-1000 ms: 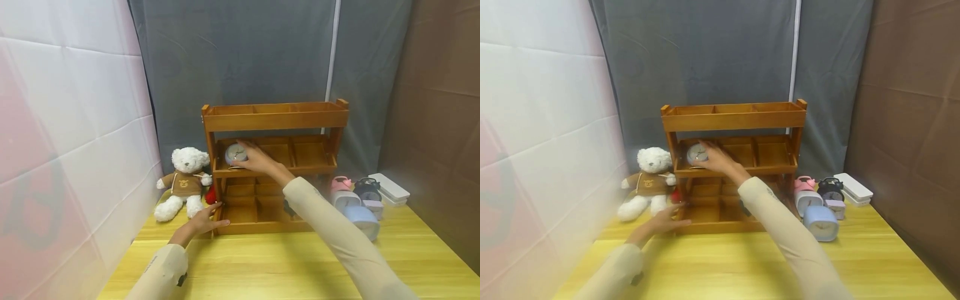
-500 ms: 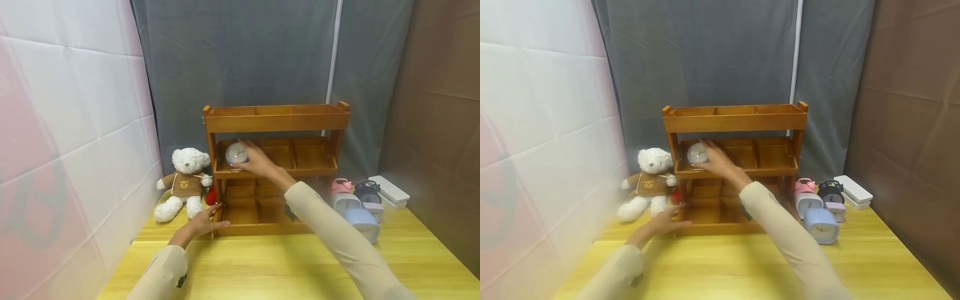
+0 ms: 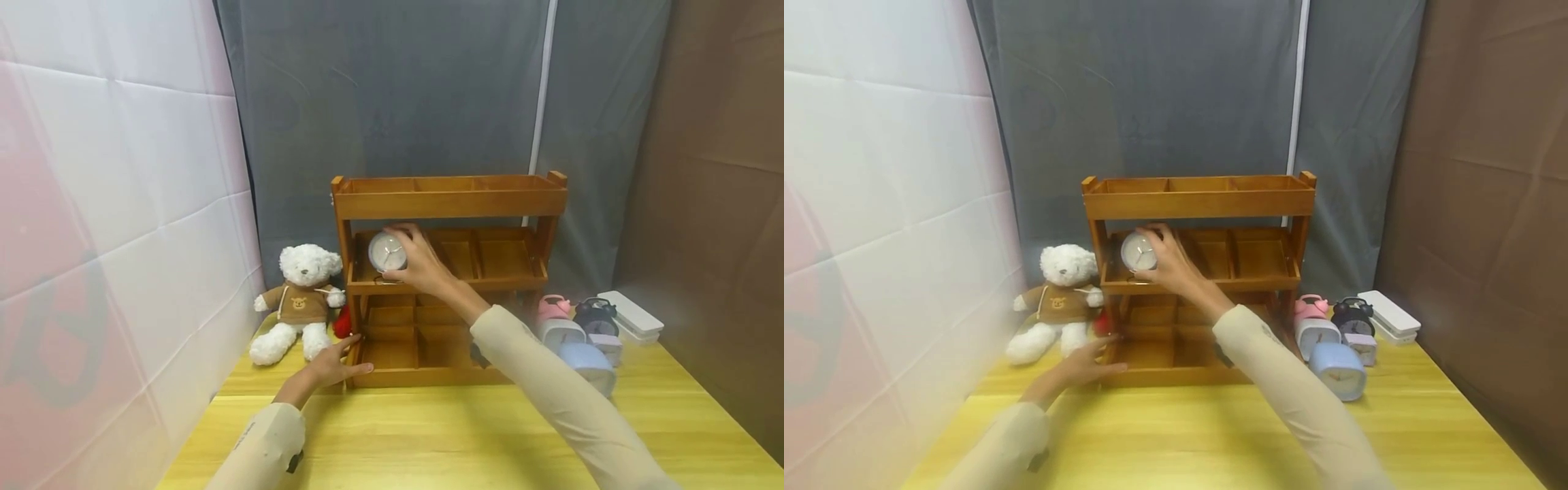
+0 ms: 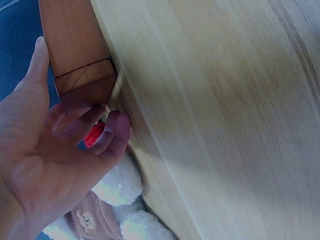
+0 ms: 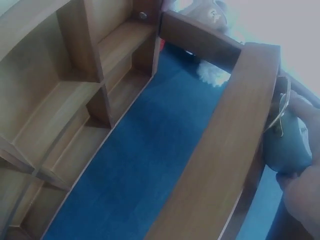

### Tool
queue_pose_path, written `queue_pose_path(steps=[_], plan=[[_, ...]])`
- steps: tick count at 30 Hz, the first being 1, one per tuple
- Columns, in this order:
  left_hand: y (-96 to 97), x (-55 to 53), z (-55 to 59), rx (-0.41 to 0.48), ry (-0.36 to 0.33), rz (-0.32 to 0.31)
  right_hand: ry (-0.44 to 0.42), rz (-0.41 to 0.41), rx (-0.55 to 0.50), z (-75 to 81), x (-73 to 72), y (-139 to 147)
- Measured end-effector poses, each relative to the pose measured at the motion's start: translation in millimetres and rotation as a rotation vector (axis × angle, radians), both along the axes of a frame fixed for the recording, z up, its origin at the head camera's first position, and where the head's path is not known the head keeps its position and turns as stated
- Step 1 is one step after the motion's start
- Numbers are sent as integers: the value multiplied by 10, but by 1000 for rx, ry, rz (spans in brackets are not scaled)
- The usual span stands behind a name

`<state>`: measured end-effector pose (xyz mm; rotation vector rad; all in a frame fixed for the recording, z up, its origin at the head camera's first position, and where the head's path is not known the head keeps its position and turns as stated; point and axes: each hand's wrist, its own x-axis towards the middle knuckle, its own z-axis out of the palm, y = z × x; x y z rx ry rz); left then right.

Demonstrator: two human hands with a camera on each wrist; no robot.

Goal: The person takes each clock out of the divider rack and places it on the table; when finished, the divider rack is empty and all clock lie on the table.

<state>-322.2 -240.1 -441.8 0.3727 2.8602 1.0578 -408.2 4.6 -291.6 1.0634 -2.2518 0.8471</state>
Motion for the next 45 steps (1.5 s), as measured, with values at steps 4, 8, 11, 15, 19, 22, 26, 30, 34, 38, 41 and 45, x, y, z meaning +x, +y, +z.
queue_pose_path(steps=[4,8,11,15,19,22,26,30,34,38,41,45], plan=[[17,17,-14,4,-6,2,6,28,-47,-60,0,43],[23,25,-73,3,-6,2,21,60,-69,-142,-7,78],[21,15,-112,3,7,0,38,76,-91,-175,-1,92],[15,-1,-126,10,25,-8,66,81,-115,-169,40,112],[4,-14,-114,17,24,-10,76,90,-129,-153,114,168],[0,-33,-107,25,15,-3,87,99,-140,-138,169,237],[0,-39,-81,30,12,-6,94,108,-146,-99,243,361],[-11,-30,-61,29,6,0,95,115,-133,-62,327,508],[-25,-24,-62,17,4,9,118,129,-125,-51,414,669],[-31,-33,-70,18,1,5,135,144,-119,-47,514,848],[-32,-50,-82,19,-2,1,146,150,-107,-48,588,993],[-18,-73,-92,12,2,-6,178,108,-68,-62,681,1211]])
